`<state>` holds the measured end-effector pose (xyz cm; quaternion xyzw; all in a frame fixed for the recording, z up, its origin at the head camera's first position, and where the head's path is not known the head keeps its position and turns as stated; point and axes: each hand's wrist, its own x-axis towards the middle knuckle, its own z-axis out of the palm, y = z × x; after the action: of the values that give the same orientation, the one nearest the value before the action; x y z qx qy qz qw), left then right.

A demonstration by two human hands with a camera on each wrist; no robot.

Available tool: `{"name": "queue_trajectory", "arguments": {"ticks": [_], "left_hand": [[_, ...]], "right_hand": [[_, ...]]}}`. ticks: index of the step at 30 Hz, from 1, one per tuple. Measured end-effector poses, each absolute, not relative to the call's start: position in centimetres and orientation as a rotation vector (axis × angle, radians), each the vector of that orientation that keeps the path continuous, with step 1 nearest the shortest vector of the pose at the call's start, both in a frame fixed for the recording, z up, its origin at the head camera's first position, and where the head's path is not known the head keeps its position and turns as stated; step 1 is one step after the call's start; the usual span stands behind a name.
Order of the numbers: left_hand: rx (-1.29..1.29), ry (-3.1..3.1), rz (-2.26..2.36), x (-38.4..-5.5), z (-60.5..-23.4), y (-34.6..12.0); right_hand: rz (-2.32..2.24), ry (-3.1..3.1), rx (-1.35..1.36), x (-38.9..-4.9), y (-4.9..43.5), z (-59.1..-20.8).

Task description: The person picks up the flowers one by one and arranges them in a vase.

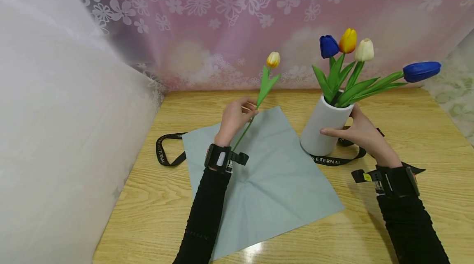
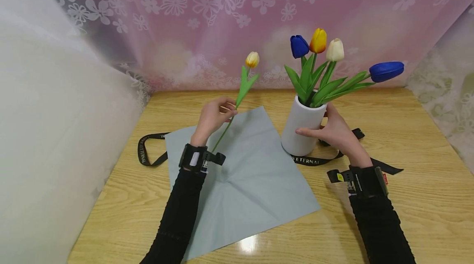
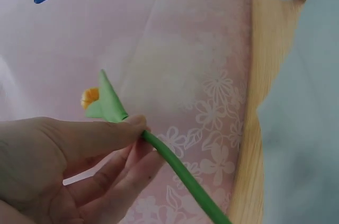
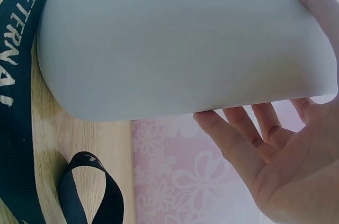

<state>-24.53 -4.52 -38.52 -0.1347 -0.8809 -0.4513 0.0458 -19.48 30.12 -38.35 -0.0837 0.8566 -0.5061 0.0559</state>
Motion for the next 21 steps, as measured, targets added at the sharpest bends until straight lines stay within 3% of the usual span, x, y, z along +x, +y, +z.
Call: {"name": "queue_trajectory", "arguments": {"ticks": [21], "left_hand": [[-0.492,-2.345,-1.597,-24.52,-37.73,-3.66]], "right_hand": [[-1.525,2.613,-0.269,-19.5,30.25,-38.43]]}}
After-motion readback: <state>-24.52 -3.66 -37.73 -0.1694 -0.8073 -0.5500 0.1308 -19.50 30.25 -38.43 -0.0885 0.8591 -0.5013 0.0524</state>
